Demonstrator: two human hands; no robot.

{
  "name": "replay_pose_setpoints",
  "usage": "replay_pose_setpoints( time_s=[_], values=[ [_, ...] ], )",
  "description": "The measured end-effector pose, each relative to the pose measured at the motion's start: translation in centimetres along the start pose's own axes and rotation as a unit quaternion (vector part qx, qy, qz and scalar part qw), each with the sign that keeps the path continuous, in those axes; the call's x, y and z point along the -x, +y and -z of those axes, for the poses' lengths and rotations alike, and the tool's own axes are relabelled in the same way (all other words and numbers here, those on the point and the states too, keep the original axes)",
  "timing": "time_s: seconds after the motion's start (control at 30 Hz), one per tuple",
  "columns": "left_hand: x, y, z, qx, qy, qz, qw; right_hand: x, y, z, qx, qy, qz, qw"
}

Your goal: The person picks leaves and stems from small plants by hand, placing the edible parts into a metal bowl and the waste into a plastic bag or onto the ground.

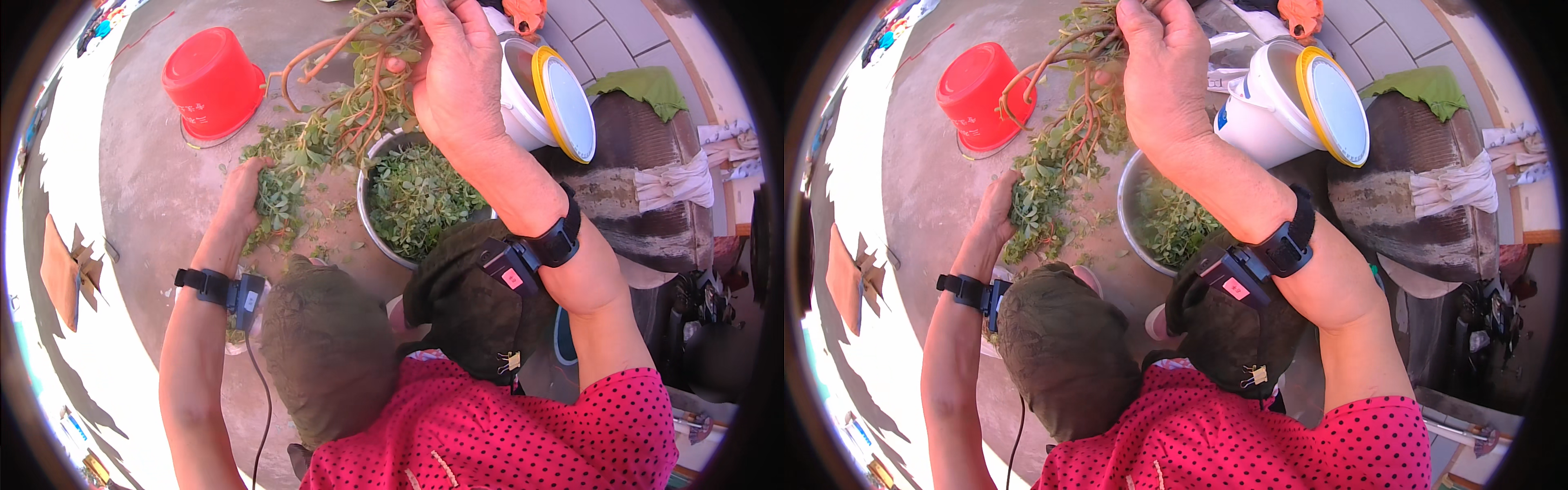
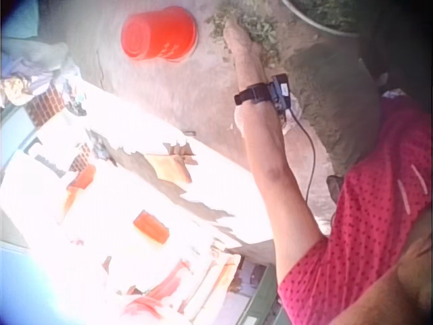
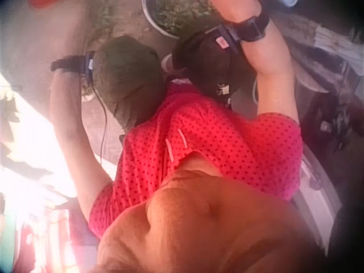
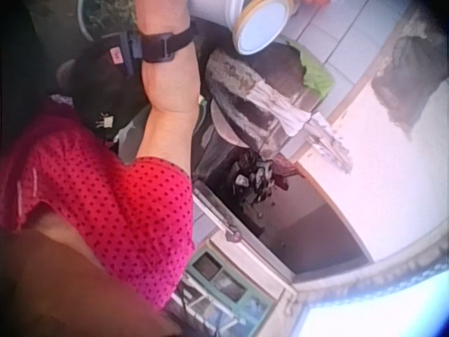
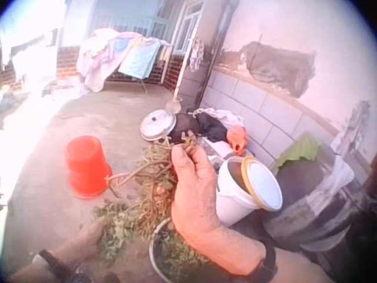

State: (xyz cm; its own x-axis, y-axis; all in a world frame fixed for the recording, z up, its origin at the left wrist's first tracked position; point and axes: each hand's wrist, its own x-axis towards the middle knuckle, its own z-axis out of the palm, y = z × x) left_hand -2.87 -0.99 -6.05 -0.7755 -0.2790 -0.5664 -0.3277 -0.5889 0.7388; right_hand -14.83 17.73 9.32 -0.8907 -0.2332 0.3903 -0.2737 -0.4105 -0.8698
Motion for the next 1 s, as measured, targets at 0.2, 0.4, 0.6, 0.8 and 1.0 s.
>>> replay_pose_setpoints(
  time_s=[0.2,0.4,0.6,0.8,1.0],
  values=[
    [-2.6,-4.3,-9.5,0.021,-0.249,0.076,0.965,0.4,-0.5,1.4,0.058,0.003,-0.053,0.997],
    [1.0,-0.6,-10.5,-0.112,-0.215,-0.047,0.969,0.0,0.2,4.2,-0.092,0.042,-0.201,0.974],
    [4.0,3.4,-7.3,-0.06,-0.251,-0.117,0.959,-0.5,2.2,4.4,-0.16,0.034,-0.301,0.939],
    [8.0,4.5,-6.2,-0.417,-0.09,-0.379,0.821,-0.6,3.7,2.0,-0.197,0.003,-0.333,0.922],
    [8.0,4.2,-4.0,-0.376,-0.012,-0.323,0.868,1.2,4.8,-1.3,-0.164,-0.107,-0.325,0.925]
  ],
)
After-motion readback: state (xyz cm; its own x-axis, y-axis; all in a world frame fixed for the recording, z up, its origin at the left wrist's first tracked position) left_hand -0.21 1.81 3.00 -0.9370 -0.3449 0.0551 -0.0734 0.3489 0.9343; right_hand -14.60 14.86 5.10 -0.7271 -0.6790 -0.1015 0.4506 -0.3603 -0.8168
